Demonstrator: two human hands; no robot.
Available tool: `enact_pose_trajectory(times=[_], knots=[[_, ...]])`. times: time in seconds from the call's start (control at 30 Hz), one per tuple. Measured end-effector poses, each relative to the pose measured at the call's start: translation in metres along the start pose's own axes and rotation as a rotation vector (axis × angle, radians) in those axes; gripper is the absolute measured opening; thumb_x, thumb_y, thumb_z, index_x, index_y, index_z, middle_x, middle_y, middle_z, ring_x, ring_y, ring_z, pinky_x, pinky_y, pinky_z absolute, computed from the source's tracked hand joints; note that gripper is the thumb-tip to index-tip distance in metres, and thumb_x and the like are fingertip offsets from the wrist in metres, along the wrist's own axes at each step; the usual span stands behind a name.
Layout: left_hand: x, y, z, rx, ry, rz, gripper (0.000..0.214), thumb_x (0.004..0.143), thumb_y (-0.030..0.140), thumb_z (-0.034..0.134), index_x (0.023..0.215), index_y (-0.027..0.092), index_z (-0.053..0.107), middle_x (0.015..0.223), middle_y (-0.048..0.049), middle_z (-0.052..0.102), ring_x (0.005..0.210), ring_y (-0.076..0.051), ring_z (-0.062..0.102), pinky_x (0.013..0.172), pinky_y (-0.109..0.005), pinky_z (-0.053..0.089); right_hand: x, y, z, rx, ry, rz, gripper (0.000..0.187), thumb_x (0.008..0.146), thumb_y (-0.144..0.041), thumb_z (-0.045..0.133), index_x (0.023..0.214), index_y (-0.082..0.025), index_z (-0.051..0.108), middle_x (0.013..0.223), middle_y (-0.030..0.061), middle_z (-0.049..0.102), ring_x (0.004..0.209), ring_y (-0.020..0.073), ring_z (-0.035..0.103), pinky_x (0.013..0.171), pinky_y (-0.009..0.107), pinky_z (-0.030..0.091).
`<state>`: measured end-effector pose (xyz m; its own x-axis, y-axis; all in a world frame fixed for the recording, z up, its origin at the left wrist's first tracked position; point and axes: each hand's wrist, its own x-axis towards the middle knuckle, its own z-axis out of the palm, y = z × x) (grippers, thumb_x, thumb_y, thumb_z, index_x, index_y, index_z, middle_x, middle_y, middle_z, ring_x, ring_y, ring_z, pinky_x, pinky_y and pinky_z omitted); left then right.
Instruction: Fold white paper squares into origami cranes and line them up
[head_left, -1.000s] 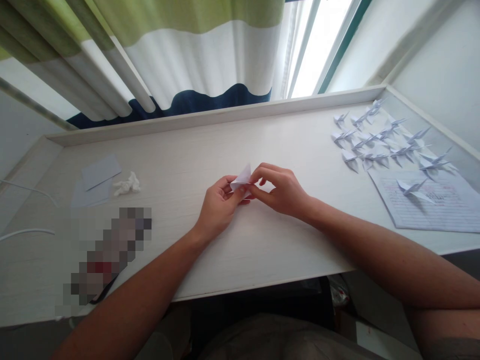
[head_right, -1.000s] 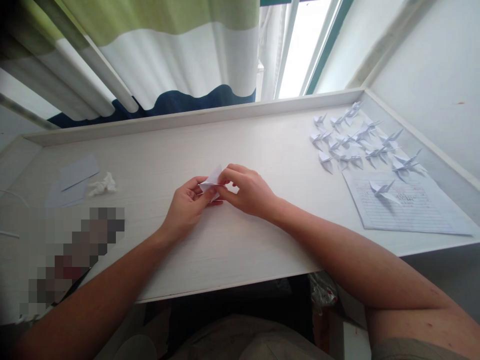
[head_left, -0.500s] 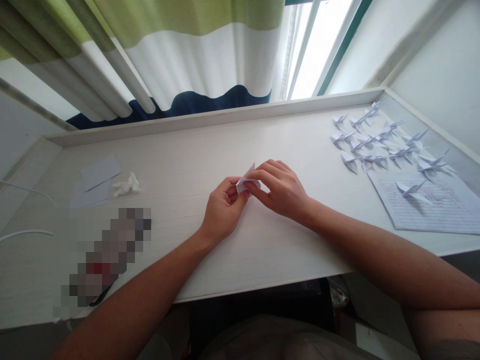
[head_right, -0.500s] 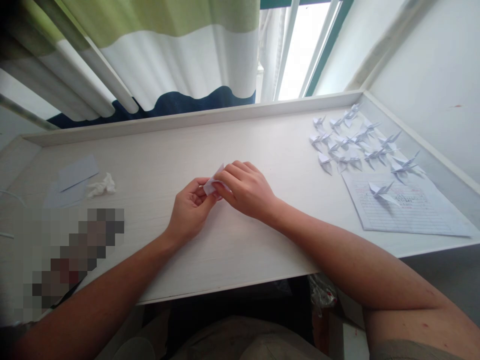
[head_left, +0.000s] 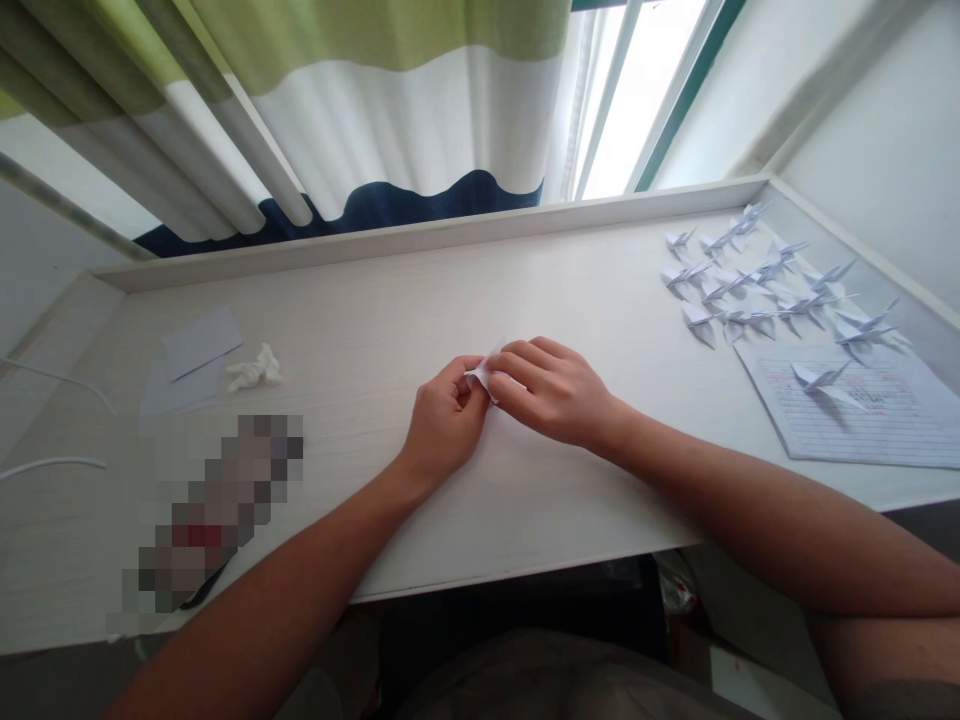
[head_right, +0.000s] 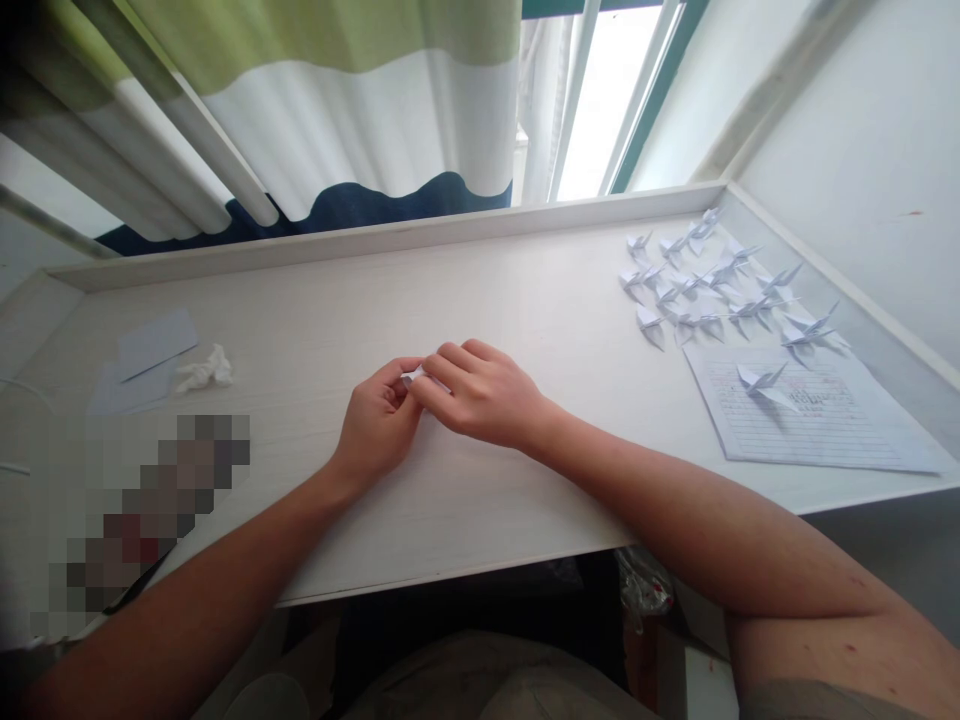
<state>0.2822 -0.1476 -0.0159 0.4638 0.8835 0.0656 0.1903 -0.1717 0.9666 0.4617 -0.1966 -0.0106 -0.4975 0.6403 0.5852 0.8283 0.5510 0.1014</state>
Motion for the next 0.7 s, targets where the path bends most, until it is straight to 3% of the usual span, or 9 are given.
enact_pose_trajectory(times=[0.2, 0.43, 0.63, 0.7], knots=[[-0.0024, 0.0001, 0.0038, -0.19, -0.003, -0.017, 0.021, 0.094, 0.034, 0.074, 0.11, 0.022, 0.072, 0.081, -0.0008, 0.075, 0.071, -0.017, 0.066, 0.07, -0.029, 0.051, 0.0038, -0.0024, -0.0032, -0.055, 0.064, 0.004, 0.017, 0.107, -0.013, 0.049, 0.105, -0.02, 0.065, 0.098, 0.0104, 0.072, 0.091, 0.0244, 0.062, 0.071, 0.038, 0.046], [-0.005, 0.0072, 0.0049, -0.307, -0.057, -0.012, 0.031, 0.094, 0.035, 0.074, 0.118, 0.019, 0.064, 0.082, -0.0008, 0.076, 0.076, -0.018, 0.071, 0.074, -0.029, 0.055, 0.0034, -0.0006, -0.0059, -0.01, 0.085, 0.024, 0.017, 0.108, -0.013, 0.05, 0.099, -0.021, 0.062, 0.098, 0.0099, 0.072, 0.092, 0.0239, 0.064, 0.076, 0.038, 0.051], [-0.0014, 0.0027, 0.0046, -0.633, -0.101, -0.048, 0.042, 0.099, 0.058, 0.061, 0.112, 0.019, 0.069, 0.096, -0.0052, 0.078, 0.095, -0.024, 0.075, 0.089, -0.04, 0.06, 0.0039, 0.0003, -0.0073, -0.015, 0.185, -0.027, 0.016, 0.106, -0.009, 0.05, 0.105, -0.019, 0.063, 0.096, 0.0092, 0.072, 0.092, 0.0233, 0.065, 0.076, 0.037, 0.054], [-0.0001, 0.0014, 0.0054, -0.639, -0.083, -0.051, 0.046, 0.097, 0.062, 0.065, 0.111, 0.019, 0.07, 0.097, -0.0052, 0.077, 0.094, -0.022, 0.075, 0.089, -0.04, 0.061, 0.0045, 0.0004, -0.0067, -0.007, 0.199, -0.025, 0.016, 0.106, -0.009, 0.05, 0.106, -0.019, 0.063, 0.096, 0.0088, 0.072, 0.091, 0.0229, 0.065, 0.075, 0.037, 0.054]])
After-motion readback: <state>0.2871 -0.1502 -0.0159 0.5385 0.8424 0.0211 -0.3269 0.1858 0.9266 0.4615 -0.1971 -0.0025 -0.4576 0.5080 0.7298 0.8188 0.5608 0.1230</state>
